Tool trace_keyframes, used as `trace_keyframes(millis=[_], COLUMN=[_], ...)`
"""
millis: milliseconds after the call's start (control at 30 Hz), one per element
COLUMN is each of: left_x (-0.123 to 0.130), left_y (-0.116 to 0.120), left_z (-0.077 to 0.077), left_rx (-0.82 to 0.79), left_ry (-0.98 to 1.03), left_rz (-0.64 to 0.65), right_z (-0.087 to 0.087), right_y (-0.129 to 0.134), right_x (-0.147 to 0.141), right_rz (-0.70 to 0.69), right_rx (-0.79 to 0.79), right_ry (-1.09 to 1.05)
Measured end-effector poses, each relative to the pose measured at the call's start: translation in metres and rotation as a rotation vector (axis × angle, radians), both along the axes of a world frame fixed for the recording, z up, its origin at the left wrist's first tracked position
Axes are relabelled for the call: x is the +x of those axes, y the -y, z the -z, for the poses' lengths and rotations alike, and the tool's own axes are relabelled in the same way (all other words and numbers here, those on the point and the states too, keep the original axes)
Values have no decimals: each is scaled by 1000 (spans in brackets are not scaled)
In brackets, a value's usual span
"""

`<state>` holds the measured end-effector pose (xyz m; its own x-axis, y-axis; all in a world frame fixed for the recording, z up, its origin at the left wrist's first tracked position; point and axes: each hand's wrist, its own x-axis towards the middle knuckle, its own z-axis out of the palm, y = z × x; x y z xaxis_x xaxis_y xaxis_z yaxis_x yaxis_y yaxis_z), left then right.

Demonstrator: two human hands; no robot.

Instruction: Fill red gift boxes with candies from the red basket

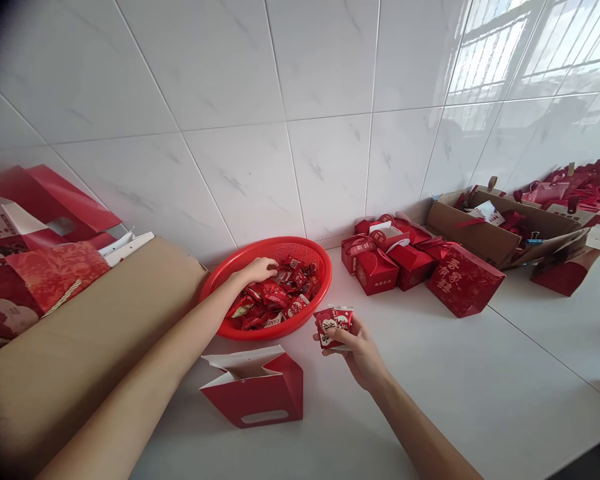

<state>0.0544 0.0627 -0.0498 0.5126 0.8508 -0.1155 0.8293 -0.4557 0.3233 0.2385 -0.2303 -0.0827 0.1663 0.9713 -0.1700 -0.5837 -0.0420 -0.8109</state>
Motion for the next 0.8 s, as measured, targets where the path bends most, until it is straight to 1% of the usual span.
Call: trace_keyframes(millis=[133,333,600,800], left_x=[0,1,6,9], left_y=[-1,0,9,22], left_z=[1,-3,-14,-24], left_rx=[-7,-20,-56,-143], left_ry=[73,163,225,253], left_rz=[20,75,134,158], right_z=[0,-1,-4,-3], right_y=[0,1,1,1], right_x=[1,3,1,1], right_rz=[-6,-10,-20,-45], right_rx=[3,19,62,79], right_ry=[-2,-16,-14,-1])
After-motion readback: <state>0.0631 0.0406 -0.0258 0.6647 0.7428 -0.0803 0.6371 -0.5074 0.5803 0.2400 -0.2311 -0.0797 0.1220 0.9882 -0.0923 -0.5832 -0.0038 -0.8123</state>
